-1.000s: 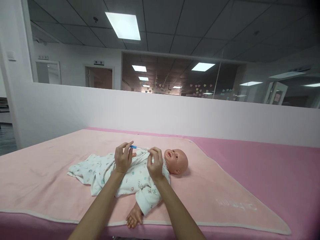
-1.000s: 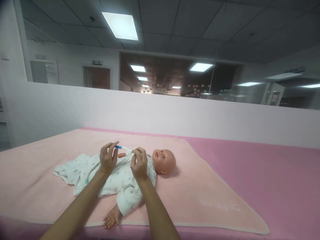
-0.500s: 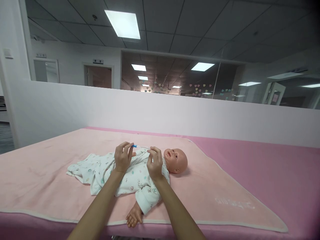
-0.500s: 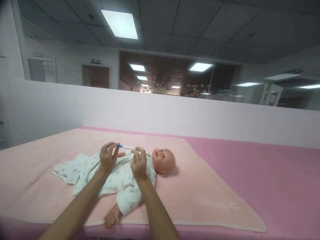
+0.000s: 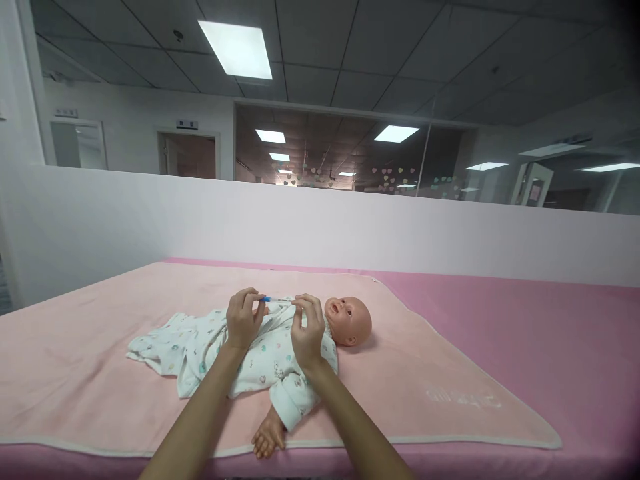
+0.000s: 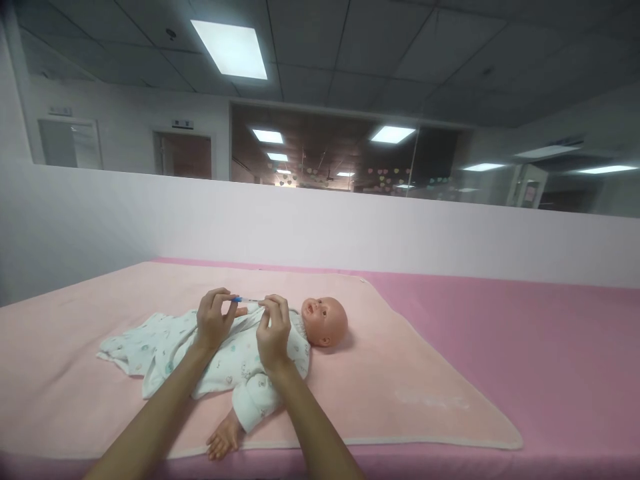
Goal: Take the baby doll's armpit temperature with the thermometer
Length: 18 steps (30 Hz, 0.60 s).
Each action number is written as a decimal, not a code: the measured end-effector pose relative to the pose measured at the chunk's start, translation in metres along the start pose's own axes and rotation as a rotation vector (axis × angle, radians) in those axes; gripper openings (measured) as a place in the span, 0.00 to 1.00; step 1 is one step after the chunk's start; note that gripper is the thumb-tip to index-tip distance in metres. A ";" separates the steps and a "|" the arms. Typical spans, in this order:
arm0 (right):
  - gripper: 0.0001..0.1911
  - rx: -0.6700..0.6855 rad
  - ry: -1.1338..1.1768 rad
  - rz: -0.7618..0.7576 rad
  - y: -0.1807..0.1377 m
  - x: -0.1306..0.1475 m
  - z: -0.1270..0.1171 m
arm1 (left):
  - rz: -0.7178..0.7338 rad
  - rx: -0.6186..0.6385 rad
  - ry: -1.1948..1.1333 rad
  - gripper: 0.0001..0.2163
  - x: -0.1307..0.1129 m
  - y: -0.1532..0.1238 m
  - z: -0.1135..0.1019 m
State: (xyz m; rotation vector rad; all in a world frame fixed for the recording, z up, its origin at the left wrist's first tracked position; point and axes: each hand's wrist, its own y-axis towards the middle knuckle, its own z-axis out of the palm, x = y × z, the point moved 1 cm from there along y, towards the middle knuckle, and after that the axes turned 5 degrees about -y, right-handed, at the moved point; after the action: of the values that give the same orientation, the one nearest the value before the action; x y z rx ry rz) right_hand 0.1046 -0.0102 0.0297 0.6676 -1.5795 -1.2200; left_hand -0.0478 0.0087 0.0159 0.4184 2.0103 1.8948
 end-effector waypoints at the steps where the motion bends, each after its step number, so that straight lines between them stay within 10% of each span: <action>1: 0.10 -0.005 0.037 0.075 0.000 0.009 -0.004 | 0.002 0.005 -0.012 0.03 -0.002 0.000 0.000; 6: 0.05 -0.102 0.153 0.319 -0.011 0.035 -0.050 | 0.076 0.117 -0.075 0.04 -0.020 0.003 0.003; 13: 0.14 -0.507 -0.095 0.607 -0.050 0.002 -0.157 | -0.109 0.417 -0.127 0.07 -0.028 0.005 0.010; 18: 0.11 -0.309 -0.460 0.509 -0.068 -0.028 -0.199 | -0.214 0.519 -0.231 0.08 -0.031 0.013 0.015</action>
State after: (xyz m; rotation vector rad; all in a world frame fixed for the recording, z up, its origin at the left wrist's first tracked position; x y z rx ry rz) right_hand 0.2890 -0.0858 -0.0439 -0.2278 -1.7316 -1.2321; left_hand -0.0131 0.0096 0.0297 0.4995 2.2622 1.1308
